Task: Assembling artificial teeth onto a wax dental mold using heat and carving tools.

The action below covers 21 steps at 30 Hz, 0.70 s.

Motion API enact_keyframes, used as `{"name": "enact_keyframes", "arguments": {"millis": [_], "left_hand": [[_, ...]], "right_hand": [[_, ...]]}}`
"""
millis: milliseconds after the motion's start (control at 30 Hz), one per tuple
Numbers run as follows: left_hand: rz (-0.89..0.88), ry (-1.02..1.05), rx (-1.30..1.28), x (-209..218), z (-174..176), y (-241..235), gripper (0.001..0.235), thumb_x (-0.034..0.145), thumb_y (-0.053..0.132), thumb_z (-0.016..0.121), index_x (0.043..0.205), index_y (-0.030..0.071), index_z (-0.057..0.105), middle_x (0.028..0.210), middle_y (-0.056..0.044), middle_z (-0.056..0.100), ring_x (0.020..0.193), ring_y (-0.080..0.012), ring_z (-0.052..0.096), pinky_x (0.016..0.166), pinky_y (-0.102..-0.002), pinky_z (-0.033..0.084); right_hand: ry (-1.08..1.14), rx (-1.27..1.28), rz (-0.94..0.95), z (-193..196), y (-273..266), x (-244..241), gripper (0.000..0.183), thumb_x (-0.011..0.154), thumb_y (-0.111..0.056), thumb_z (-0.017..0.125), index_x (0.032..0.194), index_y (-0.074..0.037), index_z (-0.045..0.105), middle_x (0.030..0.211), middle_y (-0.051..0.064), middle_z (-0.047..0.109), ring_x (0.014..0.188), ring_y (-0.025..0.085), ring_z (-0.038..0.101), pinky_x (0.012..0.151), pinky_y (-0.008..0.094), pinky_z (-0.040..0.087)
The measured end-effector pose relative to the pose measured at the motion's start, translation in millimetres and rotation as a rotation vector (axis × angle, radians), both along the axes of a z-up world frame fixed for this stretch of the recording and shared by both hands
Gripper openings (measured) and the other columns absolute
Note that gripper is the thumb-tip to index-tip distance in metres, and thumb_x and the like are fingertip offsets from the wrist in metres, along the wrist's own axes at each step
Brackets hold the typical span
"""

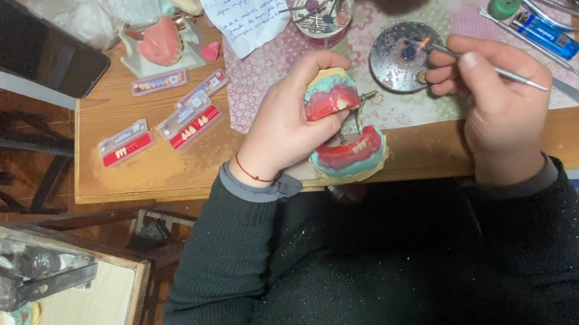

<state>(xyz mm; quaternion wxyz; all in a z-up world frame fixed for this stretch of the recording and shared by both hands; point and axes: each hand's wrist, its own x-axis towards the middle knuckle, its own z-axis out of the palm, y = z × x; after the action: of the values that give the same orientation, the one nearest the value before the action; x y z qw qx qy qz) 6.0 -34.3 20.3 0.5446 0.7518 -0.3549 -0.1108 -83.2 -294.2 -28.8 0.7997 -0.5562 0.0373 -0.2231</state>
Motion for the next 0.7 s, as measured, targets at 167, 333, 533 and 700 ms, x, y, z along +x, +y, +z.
{"name": "enact_keyframes", "arguments": {"millis": [167, 333, 533, 700], "left_hand": [[0.014, 0.009, -0.028, -2.7, -6.5, -3.0, 0.050, 0.088, 0.010, 0.076, 0.134, 0.010, 0.057, 0.121, -0.006, 0.070, 0.112, -0.0174, 0.071, 0.099, -0.030, 0.056], [0.027, 0.142, -0.171, -7.1, -21.0, -1.5, 0.052, 0.089, 0.001, 0.071, 0.138, 0.005, 0.057, 0.125, -0.006, 0.066, 0.116, -0.0136, 0.065, 0.104, -0.029, 0.053], [0.036, 0.275, -0.329, -14.3, -29.3, 2.2, 0.055, 0.090, -0.004, 0.068, 0.143, 0.001, 0.052, 0.131, -0.008, 0.066, 0.121, -0.0131, 0.063, 0.109, -0.029, 0.052], [0.054, 0.233, -0.384, -17.1, -33.2, 6.8, 0.055, 0.092, -0.005, 0.069, 0.144, 0.002, 0.053, 0.134, -0.010, 0.068, 0.124, -0.0144, 0.065, 0.112, -0.031, 0.053]], "right_hand": [[0.131, -0.096, -0.045, 0.2, -0.8, -1.1, 0.017, 0.107, 0.003, 0.063, 0.122, 0.010, 0.066, 0.110, 0.020, 0.073, 0.093, 0.022, 0.073, 0.088, 0.034, 0.062], [0.103, -0.079, -0.029, -4.3, -2.2, -0.5, 0.011, 0.108, 0.003, 0.063, 0.118, 0.007, 0.065, 0.109, 0.019, 0.073, 0.092, 0.020, 0.071, 0.089, 0.033, 0.061], [0.026, -0.061, -0.003, 8.1, 13.6, -5.5, 0.010, 0.112, 0.004, 0.057, 0.121, 0.006, 0.062, 0.105, 0.018, 0.073, 0.087, 0.018, 0.070, 0.089, 0.030, 0.060], [-0.010, -0.263, -0.043, 53.4, 60.9, -17.8, 0.013, 0.098, 0.008, 0.054, 0.108, 0.000, 0.056, 0.104, 0.015, 0.071, 0.097, 0.019, 0.073, 0.099, 0.037, 0.062]]}}
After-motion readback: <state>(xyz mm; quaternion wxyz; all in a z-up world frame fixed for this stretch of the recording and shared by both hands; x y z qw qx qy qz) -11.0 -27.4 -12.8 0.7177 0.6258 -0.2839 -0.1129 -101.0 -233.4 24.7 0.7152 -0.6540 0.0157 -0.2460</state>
